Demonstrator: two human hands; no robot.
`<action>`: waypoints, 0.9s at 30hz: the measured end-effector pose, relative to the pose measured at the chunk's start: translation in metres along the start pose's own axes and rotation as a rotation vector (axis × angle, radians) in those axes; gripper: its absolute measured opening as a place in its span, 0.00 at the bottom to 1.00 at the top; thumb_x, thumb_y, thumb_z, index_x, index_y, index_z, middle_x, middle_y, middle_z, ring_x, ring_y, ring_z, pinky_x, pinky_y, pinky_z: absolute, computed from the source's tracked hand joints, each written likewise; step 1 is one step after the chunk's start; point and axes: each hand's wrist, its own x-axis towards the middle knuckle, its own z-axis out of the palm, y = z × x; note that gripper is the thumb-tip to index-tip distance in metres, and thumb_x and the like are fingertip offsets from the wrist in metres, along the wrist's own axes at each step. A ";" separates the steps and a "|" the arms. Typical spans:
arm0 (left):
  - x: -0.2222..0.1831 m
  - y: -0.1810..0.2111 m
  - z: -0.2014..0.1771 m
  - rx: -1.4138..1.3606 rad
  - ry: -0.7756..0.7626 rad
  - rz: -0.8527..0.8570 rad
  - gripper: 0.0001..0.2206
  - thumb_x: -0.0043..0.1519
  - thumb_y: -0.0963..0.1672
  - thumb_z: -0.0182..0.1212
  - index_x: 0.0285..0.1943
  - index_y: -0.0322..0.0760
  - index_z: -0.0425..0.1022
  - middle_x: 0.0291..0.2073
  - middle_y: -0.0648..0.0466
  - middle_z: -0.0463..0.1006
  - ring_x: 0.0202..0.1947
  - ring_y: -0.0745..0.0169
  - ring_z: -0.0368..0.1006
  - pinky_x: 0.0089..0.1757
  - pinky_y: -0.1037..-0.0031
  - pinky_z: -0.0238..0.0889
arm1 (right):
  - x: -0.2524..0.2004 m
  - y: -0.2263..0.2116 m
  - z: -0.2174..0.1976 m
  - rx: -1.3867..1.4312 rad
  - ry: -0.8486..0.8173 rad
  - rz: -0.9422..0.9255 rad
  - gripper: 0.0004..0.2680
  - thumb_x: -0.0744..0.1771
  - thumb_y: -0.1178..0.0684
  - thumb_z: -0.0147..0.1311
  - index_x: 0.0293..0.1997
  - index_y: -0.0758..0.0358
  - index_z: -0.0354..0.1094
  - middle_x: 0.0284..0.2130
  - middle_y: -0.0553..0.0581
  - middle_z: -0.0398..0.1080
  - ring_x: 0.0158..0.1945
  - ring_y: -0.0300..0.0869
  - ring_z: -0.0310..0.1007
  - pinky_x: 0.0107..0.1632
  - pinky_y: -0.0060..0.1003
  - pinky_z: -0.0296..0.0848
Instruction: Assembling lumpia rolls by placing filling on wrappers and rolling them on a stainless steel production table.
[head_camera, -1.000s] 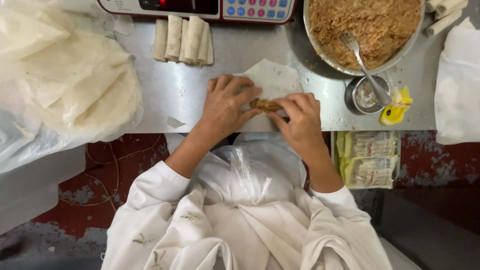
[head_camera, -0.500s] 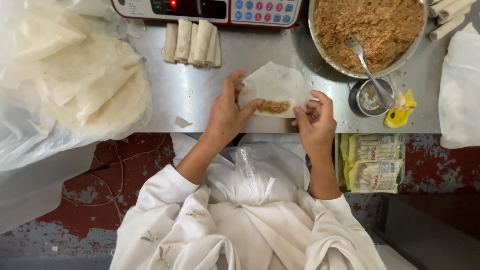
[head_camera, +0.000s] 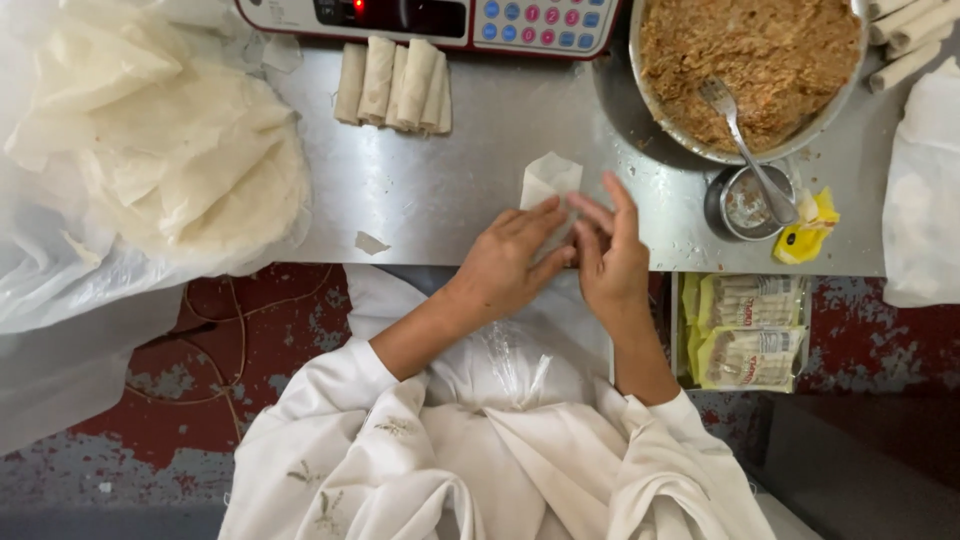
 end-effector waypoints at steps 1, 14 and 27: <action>-0.001 0.000 0.002 0.152 -0.029 0.093 0.17 0.64 0.49 0.72 0.56 0.34 0.83 0.52 0.42 0.85 0.44 0.53 0.82 0.41 0.72 0.78 | 0.004 0.003 0.000 -0.054 -0.017 -0.017 0.22 0.74 0.59 0.48 0.80 0.65 0.47 0.60 0.64 0.77 0.50 0.53 0.81 0.50 0.48 0.79; -0.013 -0.031 0.004 0.554 -0.105 0.332 0.30 0.71 0.55 0.60 0.74 0.29 0.71 0.72 0.37 0.70 0.73 0.37 0.65 0.69 0.50 0.56 | -0.001 0.068 -0.096 -0.793 0.101 0.048 0.21 0.74 0.63 0.54 0.79 0.74 0.54 0.66 0.83 0.65 0.70 0.71 0.64 0.70 0.69 0.54; 0.012 -0.025 -0.018 0.609 -0.161 0.313 0.33 0.65 0.65 0.59 0.69 0.45 0.78 0.66 0.49 0.78 0.69 0.37 0.68 0.64 0.43 0.59 | 0.064 0.044 0.004 -0.261 -0.266 -0.391 0.21 0.76 0.46 0.49 0.81 0.61 0.54 0.73 0.64 0.63 0.77 0.56 0.58 0.78 0.59 0.50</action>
